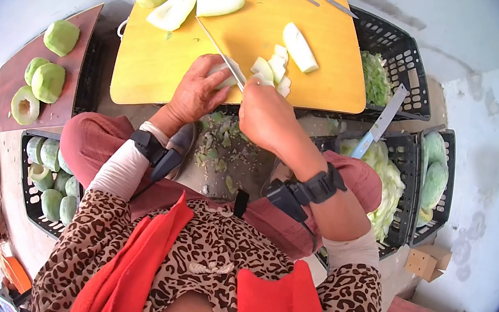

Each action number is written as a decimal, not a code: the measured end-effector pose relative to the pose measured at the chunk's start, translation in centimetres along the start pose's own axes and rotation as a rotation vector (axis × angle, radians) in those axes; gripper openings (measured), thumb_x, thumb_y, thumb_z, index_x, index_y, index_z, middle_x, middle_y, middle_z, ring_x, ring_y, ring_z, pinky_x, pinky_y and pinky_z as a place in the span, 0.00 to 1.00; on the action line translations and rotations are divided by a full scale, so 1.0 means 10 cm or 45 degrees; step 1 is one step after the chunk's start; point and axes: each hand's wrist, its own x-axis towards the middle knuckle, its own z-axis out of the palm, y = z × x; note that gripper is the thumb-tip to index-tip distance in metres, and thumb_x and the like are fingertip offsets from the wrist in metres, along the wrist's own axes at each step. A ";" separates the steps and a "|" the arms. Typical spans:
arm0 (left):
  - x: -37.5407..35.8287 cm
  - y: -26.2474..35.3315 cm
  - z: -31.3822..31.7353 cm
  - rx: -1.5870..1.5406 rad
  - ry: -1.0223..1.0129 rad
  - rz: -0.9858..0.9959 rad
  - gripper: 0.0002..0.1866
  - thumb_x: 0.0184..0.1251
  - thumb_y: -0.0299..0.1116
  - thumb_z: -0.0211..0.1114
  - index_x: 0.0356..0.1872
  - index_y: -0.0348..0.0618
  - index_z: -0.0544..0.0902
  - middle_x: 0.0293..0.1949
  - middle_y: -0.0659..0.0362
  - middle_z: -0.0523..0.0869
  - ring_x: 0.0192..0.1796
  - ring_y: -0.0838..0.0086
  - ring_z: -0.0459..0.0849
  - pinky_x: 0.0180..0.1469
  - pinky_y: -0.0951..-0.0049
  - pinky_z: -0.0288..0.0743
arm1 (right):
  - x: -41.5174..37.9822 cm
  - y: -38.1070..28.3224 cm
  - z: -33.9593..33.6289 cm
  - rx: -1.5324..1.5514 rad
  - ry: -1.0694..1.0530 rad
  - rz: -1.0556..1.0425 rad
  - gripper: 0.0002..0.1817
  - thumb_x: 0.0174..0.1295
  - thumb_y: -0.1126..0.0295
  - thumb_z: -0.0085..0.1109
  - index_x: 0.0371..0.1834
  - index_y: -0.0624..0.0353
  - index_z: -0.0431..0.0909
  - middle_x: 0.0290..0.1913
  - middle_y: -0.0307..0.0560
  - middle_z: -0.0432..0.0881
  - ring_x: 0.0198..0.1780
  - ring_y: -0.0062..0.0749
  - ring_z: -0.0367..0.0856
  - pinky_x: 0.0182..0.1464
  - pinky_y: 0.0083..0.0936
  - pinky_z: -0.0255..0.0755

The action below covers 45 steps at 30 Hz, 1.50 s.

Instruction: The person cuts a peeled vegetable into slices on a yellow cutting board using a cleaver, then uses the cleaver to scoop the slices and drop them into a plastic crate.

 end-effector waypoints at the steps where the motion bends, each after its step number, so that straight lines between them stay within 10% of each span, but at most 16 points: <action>1: 0.00 0.00 0.00 0.001 -0.010 -0.010 0.23 0.49 0.27 0.70 0.51 0.44 0.79 0.55 0.47 0.75 0.55 0.49 0.74 0.57 0.56 0.71 | 0.07 0.01 0.02 0.001 -0.011 0.005 0.11 0.62 0.73 0.54 0.36 0.73 0.68 0.30 0.72 0.78 0.38 0.67 0.79 0.41 0.50 0.72; 45: -0.09 0.05 -0.03 0.065 0.043 -0.027 0.21 0.50 0.28 0.69 0.48 0.41 0.78 0.54 0.45 0.74 0.56 0.48 0.72 0.59 0.54 0.68 | 0.32 0.12 0.13 0.041 0.248 0.085 0.13 0.61 0.70 0.56 0.38 0.73 0.70 0.31 0.72 0.79 0.38 0.67 0.79 0.40 0.50 0.73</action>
